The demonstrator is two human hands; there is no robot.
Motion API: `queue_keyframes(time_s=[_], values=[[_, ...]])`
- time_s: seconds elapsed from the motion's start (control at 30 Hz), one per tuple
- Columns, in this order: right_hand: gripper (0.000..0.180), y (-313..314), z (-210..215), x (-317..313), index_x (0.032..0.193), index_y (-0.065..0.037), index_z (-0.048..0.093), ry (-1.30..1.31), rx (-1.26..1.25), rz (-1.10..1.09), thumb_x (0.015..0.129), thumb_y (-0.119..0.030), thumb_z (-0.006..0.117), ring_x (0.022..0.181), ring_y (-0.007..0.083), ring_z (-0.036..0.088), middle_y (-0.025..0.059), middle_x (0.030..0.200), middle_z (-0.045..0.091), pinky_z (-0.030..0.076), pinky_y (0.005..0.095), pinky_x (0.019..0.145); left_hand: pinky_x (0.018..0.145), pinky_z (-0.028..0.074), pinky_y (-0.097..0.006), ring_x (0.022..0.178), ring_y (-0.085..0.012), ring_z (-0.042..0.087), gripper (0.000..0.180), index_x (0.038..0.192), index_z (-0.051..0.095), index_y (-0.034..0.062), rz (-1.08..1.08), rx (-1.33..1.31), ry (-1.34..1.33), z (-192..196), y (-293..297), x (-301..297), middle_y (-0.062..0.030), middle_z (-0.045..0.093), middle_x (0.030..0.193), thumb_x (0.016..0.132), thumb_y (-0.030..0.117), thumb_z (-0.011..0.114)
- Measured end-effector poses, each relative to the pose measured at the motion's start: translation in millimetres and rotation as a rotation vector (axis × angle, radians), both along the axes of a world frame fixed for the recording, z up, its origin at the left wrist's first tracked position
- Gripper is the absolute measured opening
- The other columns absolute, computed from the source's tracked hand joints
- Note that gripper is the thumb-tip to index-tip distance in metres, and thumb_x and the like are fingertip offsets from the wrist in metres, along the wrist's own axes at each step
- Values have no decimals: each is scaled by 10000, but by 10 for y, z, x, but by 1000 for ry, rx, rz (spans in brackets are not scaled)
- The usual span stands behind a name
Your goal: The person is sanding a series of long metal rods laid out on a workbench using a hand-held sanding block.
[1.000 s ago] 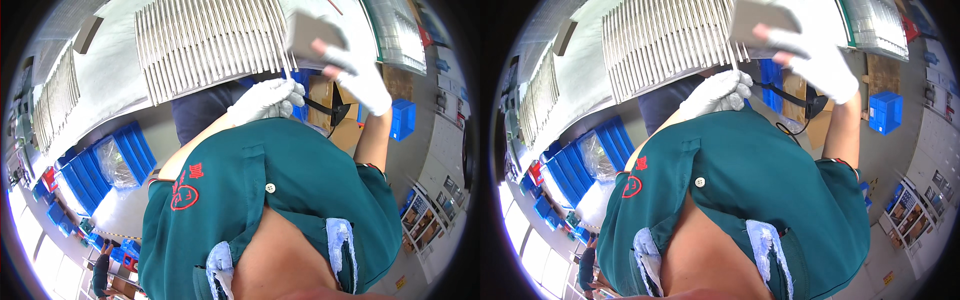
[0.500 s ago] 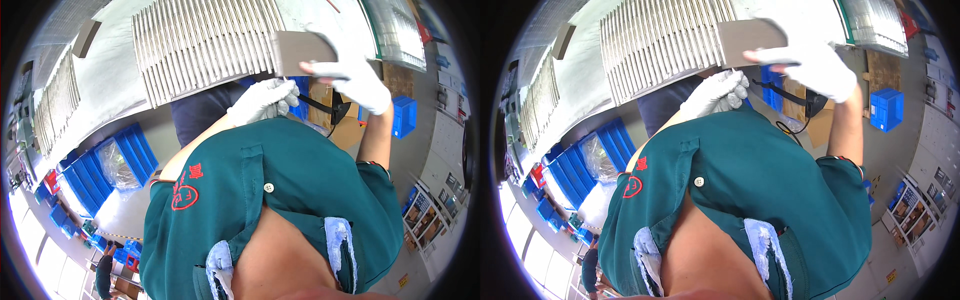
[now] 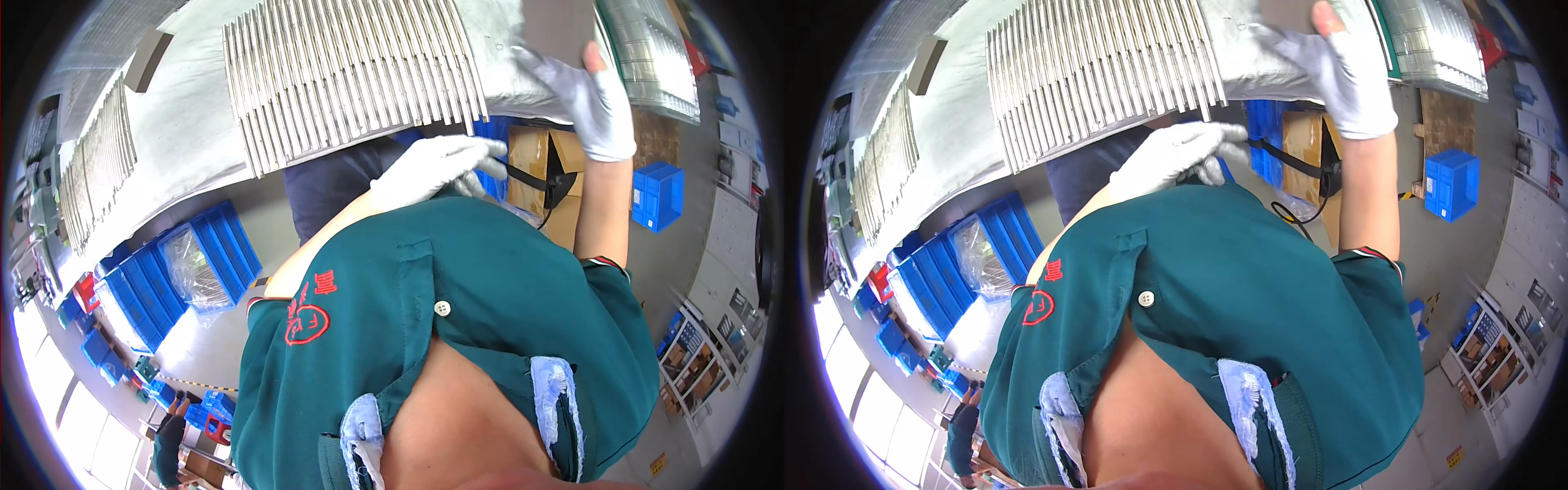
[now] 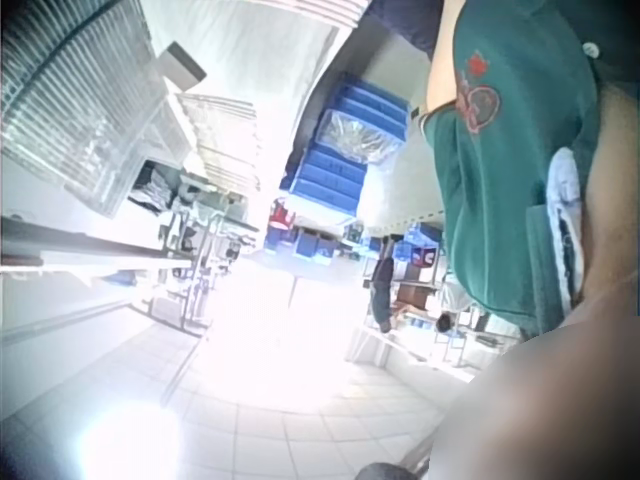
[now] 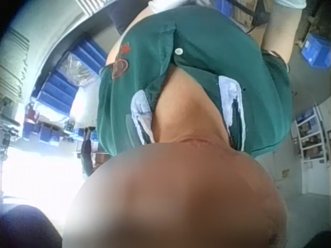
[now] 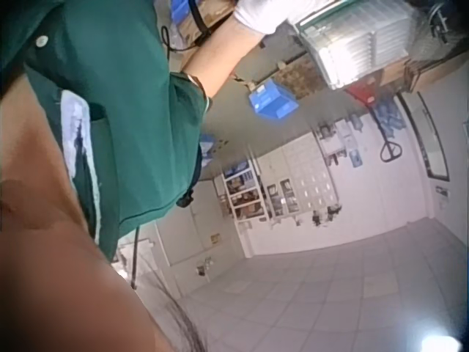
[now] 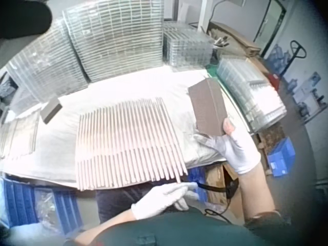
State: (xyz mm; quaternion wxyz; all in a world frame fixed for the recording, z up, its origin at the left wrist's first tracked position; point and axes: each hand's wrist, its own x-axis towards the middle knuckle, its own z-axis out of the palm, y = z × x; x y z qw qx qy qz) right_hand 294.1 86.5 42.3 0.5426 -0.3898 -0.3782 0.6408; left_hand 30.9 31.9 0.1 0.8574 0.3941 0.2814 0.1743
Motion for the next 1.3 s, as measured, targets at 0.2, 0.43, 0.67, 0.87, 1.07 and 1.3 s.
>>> queue_keyframes(time_s=[0.2, 0.43, 0.67, 0.87, 1.07, 1.3], values=[[671, 226, -191, -407, 1536, -30, 394, 161, -4, 186, 1010, -359, 651, 1414, 335, 460, 138, 1506, 503, 348, 550, 1203, 820, 529, -278, 889, -130, 663, 533, 1470, 523, 32, 110, 121, 4, -81, -2, 37, -121, 709, 1226, 1090, 403, 473], [686, 402, 16, -179, 1517, -19, 457, -265, 47, -100, 984, -389, 679, 1445, 308, 438, 168, 1572, 441, 346, 464, 1205, 810, 547, -294, 877, -152, 676, 528, 1465, 515, 23, 96, 102, -4, -88, 11, -196, -141, 708, 1199, 1097, 396, 449], [739, 661, 200, -157, 1497, -82, 517, -1833, 429, -197, 838, -271, 794, 1473, 371, 385, 248, 1538, 457, 301, 391, 1208, 834, 537, -302, 904, -158, 662, 558, 1460, 509, 2, 196, 132, -10, -92, -33, -267, -148, 698, 1215, 1094, 418, 443], [677, 713, 18, -369, 1594, -211, 401, -1547, 764, 101, 989, -433, 611, 1526, 356, 307, 132, 1645, 360, 226, 445, 1260, 917, 544, -324, 997, -189, 678, 486, 1382, 613, -4, 40, 251, 68, 155, -58, -715, -145, 719, 1209, 1092, 361, 478], [742, 672, -122, -795, 1600, -219, 388, -1648, 903, 457, 986, -621, 498, 1547, 360, 257, 95, 1669, 327, 182, 486, 1272, 986, 542, -366, 1055, -267, 712, 426, 1324, 626, -71, 675, 446, 154, 487, 15, -1517, -208, 736, 1131, 1084, 269, 533], [797, 980, -133, -294, 1575, -194, 426, -1849, 726, -95, 889, -458, 733, 1436, 418, 415, 217, 1591, 402, 321, 468, 1209, 1216, 282, -532, 1438, -403, 445, 714, 1456, 555, 86, 315, 1309, 1350, 507, 135, -1817, -234, 545, 1476, 886, 478, 731]])
